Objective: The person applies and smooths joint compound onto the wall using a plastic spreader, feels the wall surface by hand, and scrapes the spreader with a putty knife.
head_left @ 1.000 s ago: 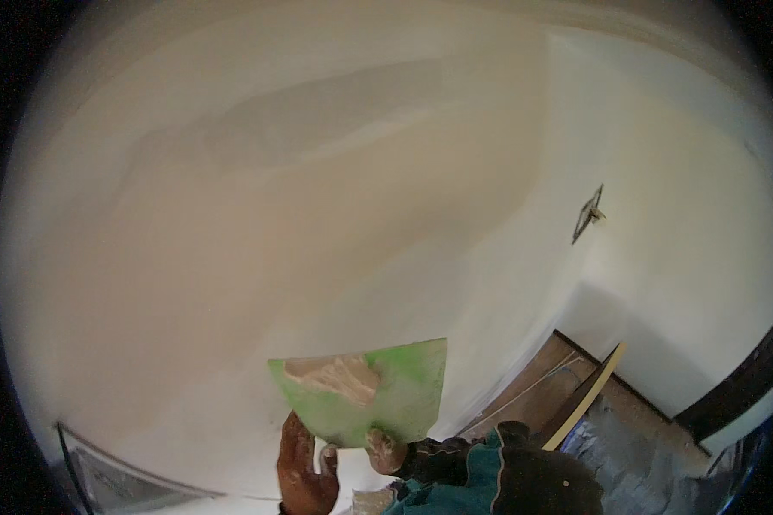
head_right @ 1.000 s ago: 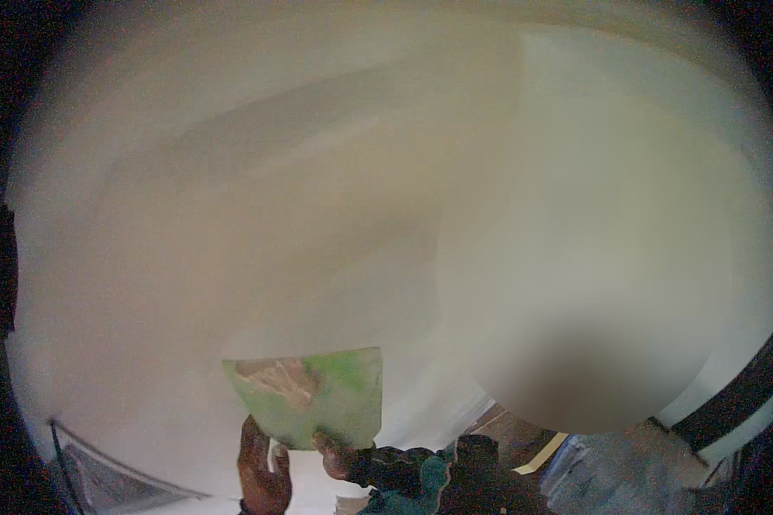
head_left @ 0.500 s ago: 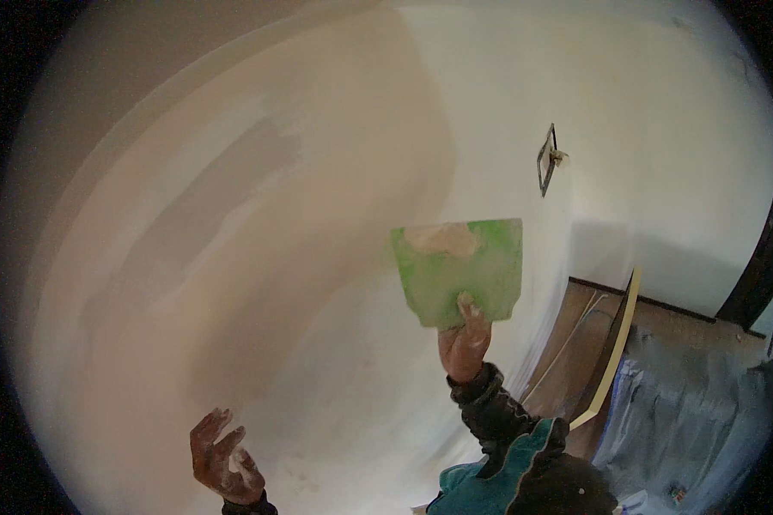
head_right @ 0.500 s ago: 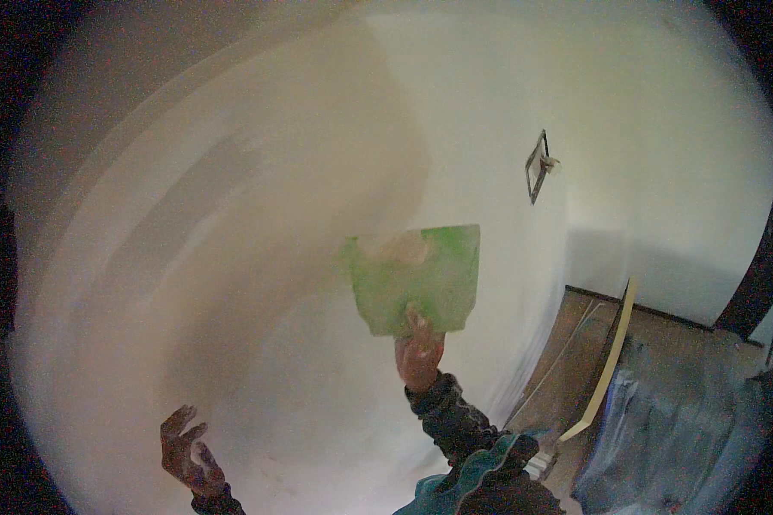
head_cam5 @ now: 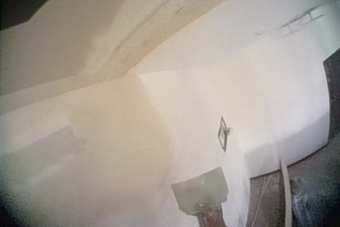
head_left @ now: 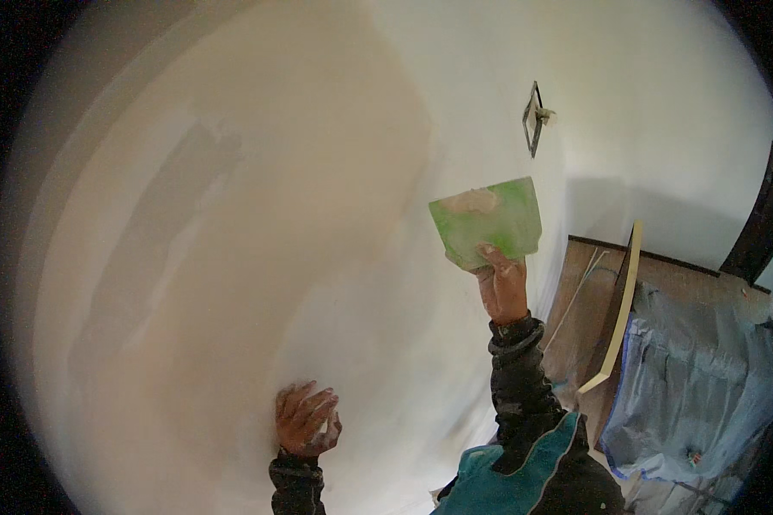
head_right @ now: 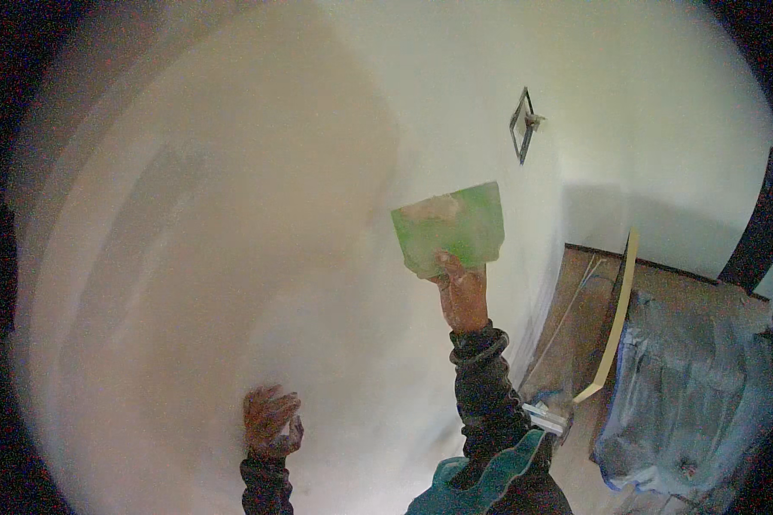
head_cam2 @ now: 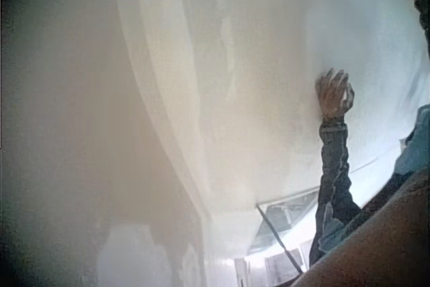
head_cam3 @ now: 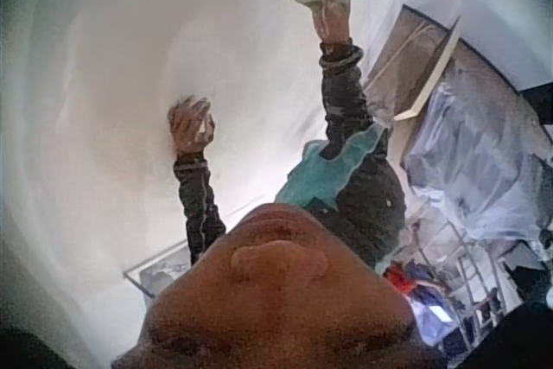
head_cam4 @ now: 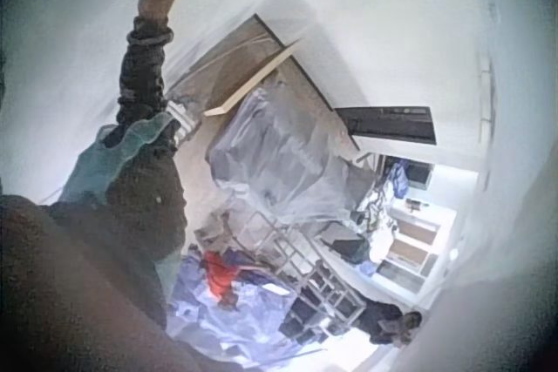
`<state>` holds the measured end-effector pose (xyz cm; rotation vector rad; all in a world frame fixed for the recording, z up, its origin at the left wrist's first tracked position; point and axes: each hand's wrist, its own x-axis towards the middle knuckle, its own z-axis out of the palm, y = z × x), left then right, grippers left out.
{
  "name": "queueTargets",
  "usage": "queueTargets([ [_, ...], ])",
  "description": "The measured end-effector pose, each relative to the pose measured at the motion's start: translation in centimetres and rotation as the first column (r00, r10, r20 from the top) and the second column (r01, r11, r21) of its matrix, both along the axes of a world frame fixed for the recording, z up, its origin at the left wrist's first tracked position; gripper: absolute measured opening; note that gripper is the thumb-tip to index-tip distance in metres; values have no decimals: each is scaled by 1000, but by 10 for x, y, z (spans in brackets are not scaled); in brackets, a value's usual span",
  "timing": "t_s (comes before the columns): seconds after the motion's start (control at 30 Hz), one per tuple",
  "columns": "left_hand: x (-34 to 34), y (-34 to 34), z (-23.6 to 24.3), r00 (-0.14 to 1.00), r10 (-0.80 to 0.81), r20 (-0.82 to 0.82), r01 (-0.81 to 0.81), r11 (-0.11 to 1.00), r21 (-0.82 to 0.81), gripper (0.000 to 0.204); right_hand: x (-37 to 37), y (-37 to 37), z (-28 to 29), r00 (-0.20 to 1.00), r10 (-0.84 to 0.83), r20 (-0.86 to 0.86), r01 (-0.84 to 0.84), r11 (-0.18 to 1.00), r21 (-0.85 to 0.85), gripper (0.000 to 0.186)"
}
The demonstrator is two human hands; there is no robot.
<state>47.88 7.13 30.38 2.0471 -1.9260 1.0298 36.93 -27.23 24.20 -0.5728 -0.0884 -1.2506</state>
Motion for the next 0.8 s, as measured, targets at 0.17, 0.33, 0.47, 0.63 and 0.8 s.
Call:
queueTargets([
  [0.17,5,-6,-39,1000,18,0,-18,996,-87,25,16,-42,29,910,-403,-98,324,838,-440,40],
  [0.33,1,-7,-45,999,47,-7,-48,996,-78,27,42,-90,133,511,-860,8,531,308,-789,37],
  [0.47,-12,-2,-28,997,73,-23,-74,995,-60,26,59,-111,204,198,-944,266,643,-80,-762,50],
  [0.63,-12,5,-32,992,104,-65,-107,994,-34,27,64,-124,243,-28,-946,322,289,-316,-904,54],
  [0.8,-17,23,-53,997,69,-19,-70,997,-23,30,59,-115,255,-70,-897,436,238,-439,-866,64],
])
